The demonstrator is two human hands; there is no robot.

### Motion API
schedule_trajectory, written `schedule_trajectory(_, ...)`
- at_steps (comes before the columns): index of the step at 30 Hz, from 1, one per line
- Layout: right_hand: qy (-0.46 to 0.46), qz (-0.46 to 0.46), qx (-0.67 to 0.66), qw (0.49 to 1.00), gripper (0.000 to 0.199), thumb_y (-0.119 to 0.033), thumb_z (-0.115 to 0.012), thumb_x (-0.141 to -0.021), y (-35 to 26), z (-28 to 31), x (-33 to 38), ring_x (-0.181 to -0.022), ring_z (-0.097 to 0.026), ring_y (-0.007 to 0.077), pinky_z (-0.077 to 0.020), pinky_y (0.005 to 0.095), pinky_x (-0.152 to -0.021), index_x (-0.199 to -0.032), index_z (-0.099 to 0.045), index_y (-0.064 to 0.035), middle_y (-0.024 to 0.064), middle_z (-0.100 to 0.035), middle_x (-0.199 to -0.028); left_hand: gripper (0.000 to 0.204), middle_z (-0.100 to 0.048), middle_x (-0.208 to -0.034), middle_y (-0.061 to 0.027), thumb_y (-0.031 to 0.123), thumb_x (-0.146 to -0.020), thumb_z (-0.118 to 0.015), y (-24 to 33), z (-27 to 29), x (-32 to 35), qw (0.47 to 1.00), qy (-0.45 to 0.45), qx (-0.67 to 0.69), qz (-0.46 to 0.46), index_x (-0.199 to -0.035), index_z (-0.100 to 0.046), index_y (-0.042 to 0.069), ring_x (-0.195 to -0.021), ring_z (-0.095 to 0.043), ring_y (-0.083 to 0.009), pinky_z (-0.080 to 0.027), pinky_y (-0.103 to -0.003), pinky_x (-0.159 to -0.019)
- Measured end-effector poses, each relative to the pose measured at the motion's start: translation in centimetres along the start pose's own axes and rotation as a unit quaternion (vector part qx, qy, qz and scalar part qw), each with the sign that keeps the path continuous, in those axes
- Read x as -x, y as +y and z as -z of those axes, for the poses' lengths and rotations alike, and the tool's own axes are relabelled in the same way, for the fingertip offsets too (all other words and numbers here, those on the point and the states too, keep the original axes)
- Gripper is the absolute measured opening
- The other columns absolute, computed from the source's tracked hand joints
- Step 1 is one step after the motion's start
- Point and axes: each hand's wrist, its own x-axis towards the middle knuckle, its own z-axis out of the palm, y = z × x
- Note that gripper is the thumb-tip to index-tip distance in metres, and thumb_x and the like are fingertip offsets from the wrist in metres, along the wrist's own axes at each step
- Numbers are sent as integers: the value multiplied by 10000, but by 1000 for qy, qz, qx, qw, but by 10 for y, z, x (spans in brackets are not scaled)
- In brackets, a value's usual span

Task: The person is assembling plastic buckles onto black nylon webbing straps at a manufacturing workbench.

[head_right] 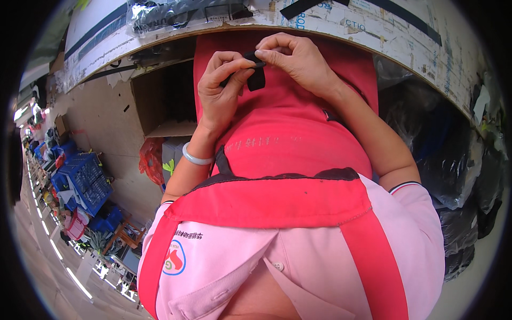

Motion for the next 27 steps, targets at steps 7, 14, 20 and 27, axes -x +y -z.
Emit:
schedule_trajectory(7,25,51,-18,998,135,-121,-664,-899,-4,-2,2,-861,-593,75,-496,226,-779,-972,-614,-19,7,-633,-902,153,-534,-937,-14,-60,-841,-658,-3,1,1,999,-6,-2,-37,-963,-696,25,-683,-510,-53,-399,-181,-521)
schedule_trajectory(14,149,86,28,985,179,-111,-650,-901,9,21,-22,-873,-597,81,-491,226,-778,-1039,-587,-16,25,-639,-922,95,-550,-968,-31,9,-888,-636,-19,-3,13,998,-64,22,12,-975,-673,18,-660,-516,-69,-405,-197,-513)
schedule_trajectory(20,12,0,-187,982,198,-53,-634,-905,-64,-44,-38,-917,-606,228,-491,299,-839,-1101,-607,-76,63,-626,-925,332,-624,-1002,-109,281,-969,-556,-22,7,10,793,53,476,377,-1182,-528,29,-644,-606,-149,-459,-236,-460)
schedule_trajectory(27,-98,-2,171,980,220,-143,-660,-865,-10,-16,-26,-807,-620,126,-496,270,-708,-1040,-642,-11,66,-654,-907,629,-601,-819,-70,-10,-861,-623,-20,0,17,886,-60,329,320,-1402,-306,41,-593,-558,-118,-446,-220,-473)
